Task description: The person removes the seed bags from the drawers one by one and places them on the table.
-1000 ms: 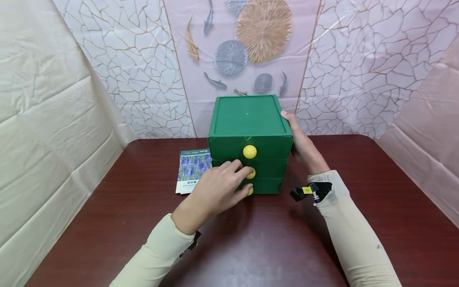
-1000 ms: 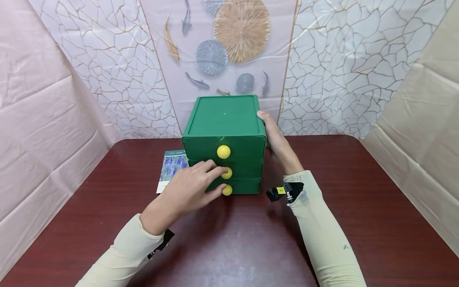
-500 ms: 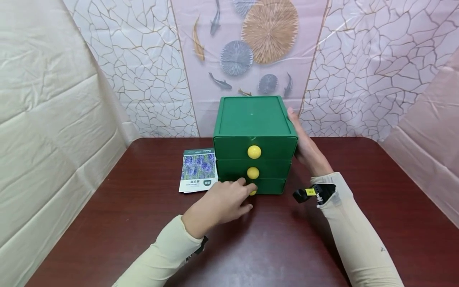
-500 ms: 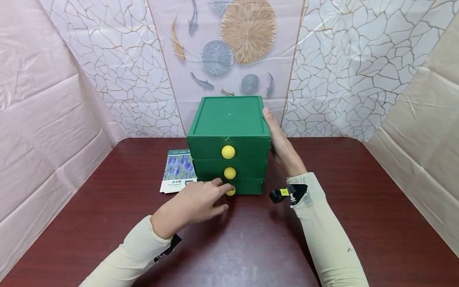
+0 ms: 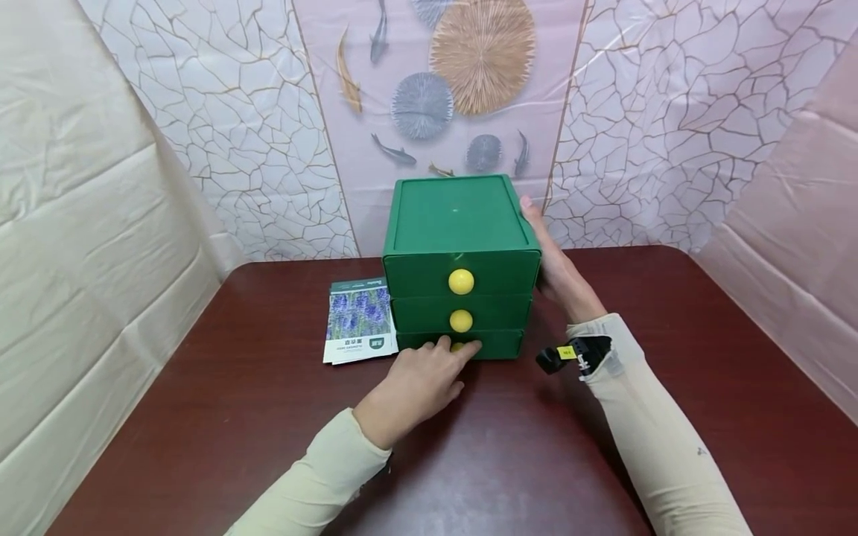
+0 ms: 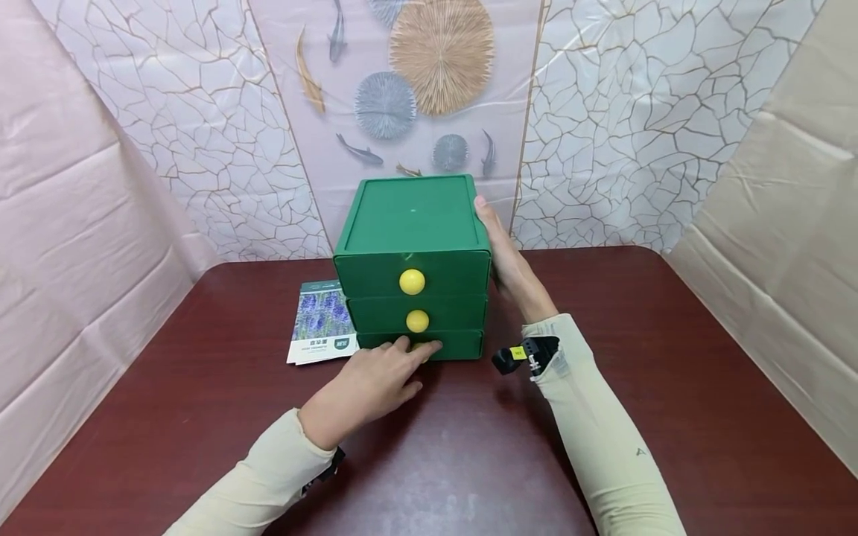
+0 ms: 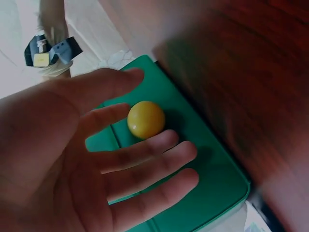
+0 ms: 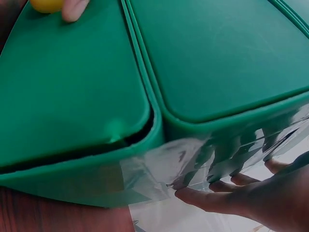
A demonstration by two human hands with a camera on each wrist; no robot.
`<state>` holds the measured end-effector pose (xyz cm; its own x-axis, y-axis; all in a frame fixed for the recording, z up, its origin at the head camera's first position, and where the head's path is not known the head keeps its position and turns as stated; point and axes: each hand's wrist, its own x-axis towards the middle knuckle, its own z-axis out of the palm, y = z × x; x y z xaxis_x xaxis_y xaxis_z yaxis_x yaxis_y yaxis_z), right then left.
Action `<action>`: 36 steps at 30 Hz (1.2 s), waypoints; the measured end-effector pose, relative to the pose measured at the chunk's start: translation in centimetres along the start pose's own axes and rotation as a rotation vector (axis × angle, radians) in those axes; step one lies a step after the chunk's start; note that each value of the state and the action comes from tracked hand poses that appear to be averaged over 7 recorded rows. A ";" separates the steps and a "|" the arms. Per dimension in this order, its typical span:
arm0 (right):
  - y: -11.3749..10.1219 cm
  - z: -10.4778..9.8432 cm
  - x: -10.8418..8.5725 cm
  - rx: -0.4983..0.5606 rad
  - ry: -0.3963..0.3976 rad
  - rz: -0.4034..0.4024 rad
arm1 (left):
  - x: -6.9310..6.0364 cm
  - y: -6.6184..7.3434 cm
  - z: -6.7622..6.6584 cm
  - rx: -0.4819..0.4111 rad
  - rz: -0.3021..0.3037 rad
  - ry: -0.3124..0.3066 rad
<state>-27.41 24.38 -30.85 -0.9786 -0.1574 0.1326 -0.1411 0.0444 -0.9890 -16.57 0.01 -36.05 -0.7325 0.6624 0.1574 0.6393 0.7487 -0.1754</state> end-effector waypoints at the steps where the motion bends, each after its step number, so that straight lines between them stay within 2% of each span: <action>1: 0.0 0.1 0.0 -0.005 0.007 0.008 | 0.0 0.0 0.2 -0.002 0.002 0.024; 5: 0.1 0.2 0.2 -0.020 0.010 -0.002 | 0.0 0.1 1.0 -0.001 0.000 0.119; 8: 0.0 0.3 0.3 -0.023 0.010 -0.022 | 0.1 0.1 1.3 0.000 -0.013 0.146; 15: -0.2 0.6 0.1 0.074 0.028 -0.019 | 0.4 0.3 1.4 0.015 -0.007 0.092; 22: -0.2 1.2 0.1 0.169 0.033 -0.005 | 0.7 0.1 1.2 -0.026 -0.021 0.028; 29: -0.3 1.3 0.1 0.156 0.039 -0.002 | 0.9 -0.1 1.1 -0.050 -0.018 0.023; 36: -0.1 1.1 -0.1 0.121 0.054 -0.010 | 0.8 0.2 0.9 0.002 -0.002 0.053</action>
<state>-27.12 23.26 -30.81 -0.9843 -0.1041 0.1429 -0.1352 -0.0771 -0.9878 -17.28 0.67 -36.88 -0.7200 0.6616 0.2094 0.6375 0.7498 -0.1771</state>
